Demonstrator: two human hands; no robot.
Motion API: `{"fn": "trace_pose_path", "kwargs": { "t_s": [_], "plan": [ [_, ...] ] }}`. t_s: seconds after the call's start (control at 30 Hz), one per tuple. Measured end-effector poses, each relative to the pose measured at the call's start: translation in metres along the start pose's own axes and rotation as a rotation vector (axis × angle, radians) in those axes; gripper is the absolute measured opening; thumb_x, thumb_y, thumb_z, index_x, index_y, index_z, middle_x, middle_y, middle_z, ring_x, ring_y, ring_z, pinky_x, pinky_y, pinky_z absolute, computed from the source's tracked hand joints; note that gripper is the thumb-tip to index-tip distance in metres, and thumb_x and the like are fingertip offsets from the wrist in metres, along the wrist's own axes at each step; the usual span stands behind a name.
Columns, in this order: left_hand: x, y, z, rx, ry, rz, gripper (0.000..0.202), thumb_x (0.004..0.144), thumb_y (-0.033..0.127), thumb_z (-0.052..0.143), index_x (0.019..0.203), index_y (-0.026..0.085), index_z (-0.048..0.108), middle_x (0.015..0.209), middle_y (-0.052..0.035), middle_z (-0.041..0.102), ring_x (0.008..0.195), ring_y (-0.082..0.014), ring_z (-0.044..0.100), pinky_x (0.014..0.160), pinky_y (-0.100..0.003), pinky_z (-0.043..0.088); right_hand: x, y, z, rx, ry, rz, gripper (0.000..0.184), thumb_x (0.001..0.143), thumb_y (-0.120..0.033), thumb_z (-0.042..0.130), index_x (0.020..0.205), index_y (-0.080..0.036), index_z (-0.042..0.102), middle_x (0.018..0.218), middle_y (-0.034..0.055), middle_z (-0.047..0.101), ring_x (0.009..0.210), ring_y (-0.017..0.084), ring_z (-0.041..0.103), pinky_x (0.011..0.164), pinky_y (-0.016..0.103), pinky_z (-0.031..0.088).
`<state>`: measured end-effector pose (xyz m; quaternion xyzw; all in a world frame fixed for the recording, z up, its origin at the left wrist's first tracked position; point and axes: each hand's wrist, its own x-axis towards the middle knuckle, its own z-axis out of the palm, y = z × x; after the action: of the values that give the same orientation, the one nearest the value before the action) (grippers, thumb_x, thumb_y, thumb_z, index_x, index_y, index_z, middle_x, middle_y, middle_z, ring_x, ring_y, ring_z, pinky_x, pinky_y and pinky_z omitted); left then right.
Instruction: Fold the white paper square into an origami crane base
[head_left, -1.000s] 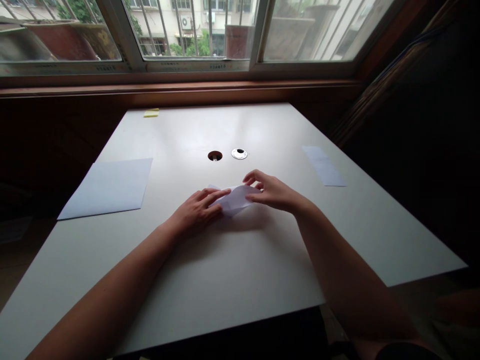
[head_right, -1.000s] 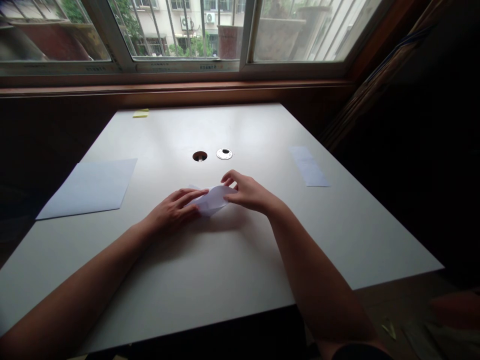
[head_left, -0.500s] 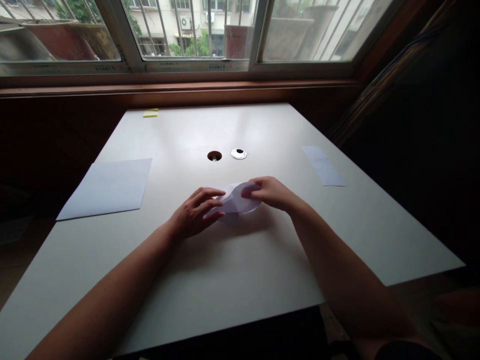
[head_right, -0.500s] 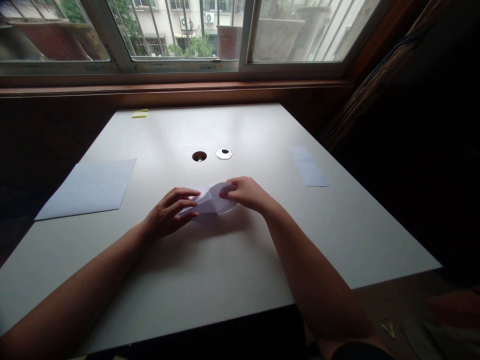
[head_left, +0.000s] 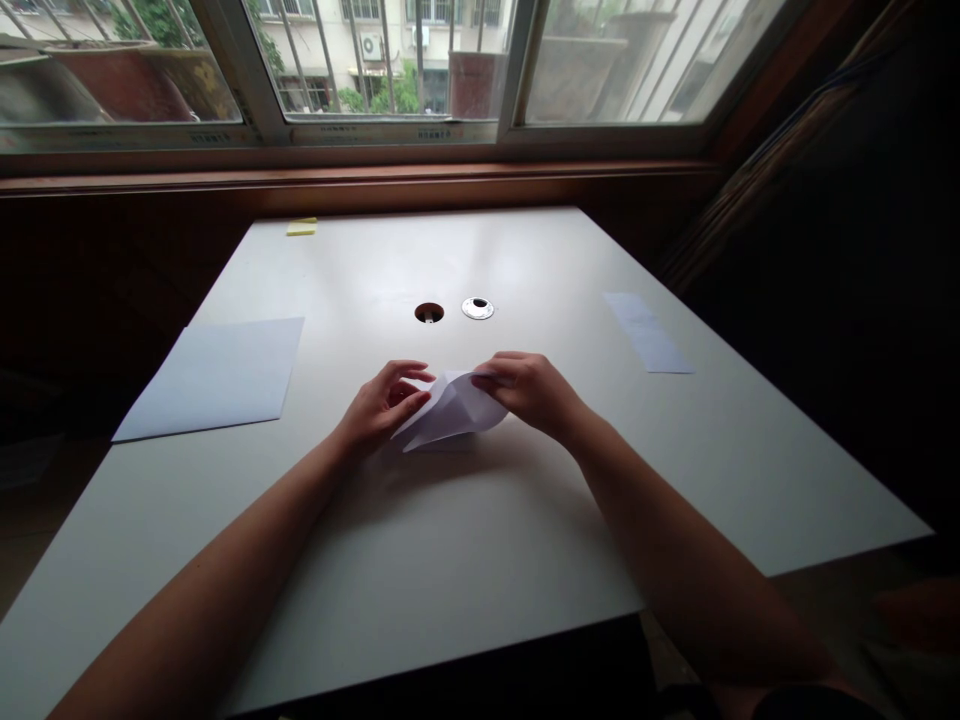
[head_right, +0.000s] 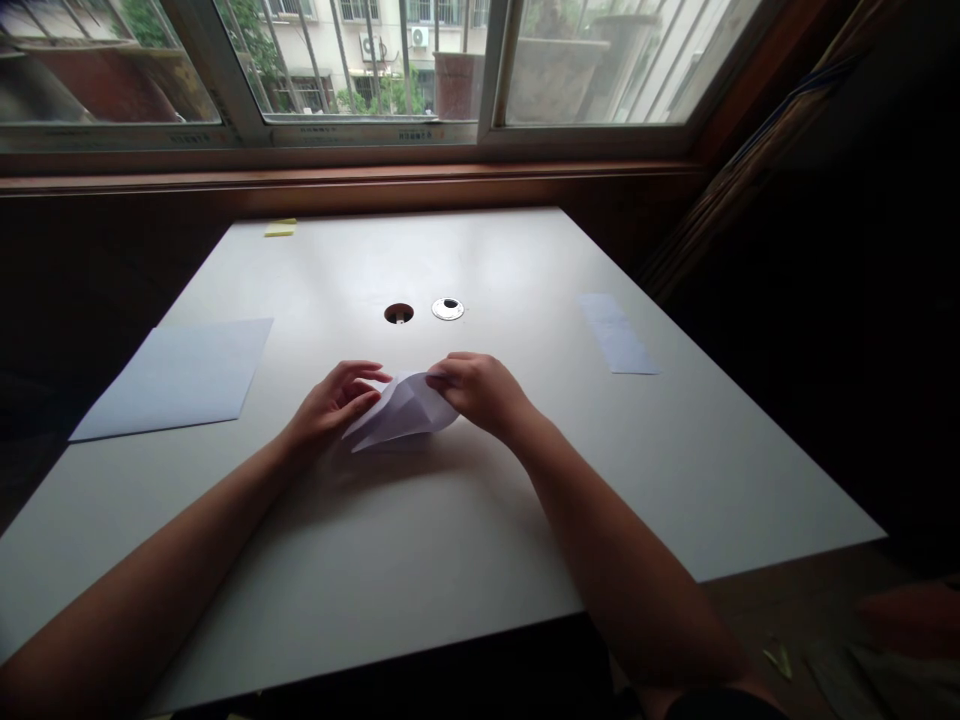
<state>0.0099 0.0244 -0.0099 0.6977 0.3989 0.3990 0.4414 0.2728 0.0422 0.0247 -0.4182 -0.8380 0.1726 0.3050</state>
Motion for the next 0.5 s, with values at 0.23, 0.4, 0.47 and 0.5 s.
{"fn": "trace_pose_path", "kwargs": {
  "t_s": [0.23,0.4,0.47,0.5],
  "plan": [
    [0.006,-0.002,0.002,0.021,-0.075,-0.135,0.047,0.089,0.056,0.06,0.122,0.022,0.064,0.11,-0.008,0.074,0.1,-0.0237,0.068,0.083,-0.032,0.052,-0.005,-0.008,0.001,-0.21,-0.03,-0.141,0.02,0.093,-0.022,0.058,0.102,-0.026,0.076,0.093,0.0037,0.073,0.079,0.016,0.065,0.07,0.025,0.044],
    [0.006,0.002,0.006,0.114,-0.107,-0.141,0.047,0.091,0.056,0.057,0.126,0.025,0.06,0.106,-0.0044,0.074,0.091,-0.0201,0.068,0.077,-0.029,0.051,-0.004,-0.011,0.003,-0.186,0.001,-0.08,0.018,0.093,-0.025,0.058,0.098,-0.025,0.076,0.093,0.0032,0.074,0.076,0.015,0.065,0.068,0.026,0.045],
    [0.004,0.002,0.009,0.21,-0.105,-0.108,0.047,0.09,0.054,0.059,0.128,0.026,0.058,0.104,-0.0033,0.073,0.083,-0.0176,0.067,0.073,-0.027,0.051,-0.003,-0.009,0.004,-0.13,0.029,-0.012,0.017,0.091,-0.023,0.06,0.098,-0.025,0.076,0.094,0.0029,0.075,0.076,0.016,0.066,0.07,0.026,0.047],
    [0.003,0.002,0.01,0.265,-0.098,-0.083,0.048,0.09,0.053,0.059,0.13,0.026,0.057,0.103,-0.0029,0.072,0.079,-0.0163,0.065,0.072,-0.027,0.051,-0.002,-0.008,0.004,-0.095,0.038,0.026,0.016,0.089,-0.022,0.062,0.098,-0.025,0.075,0.093,0.0028,0.075,0.078,0.016,0.067,0.071,0.027,0.048]
  ]
}}
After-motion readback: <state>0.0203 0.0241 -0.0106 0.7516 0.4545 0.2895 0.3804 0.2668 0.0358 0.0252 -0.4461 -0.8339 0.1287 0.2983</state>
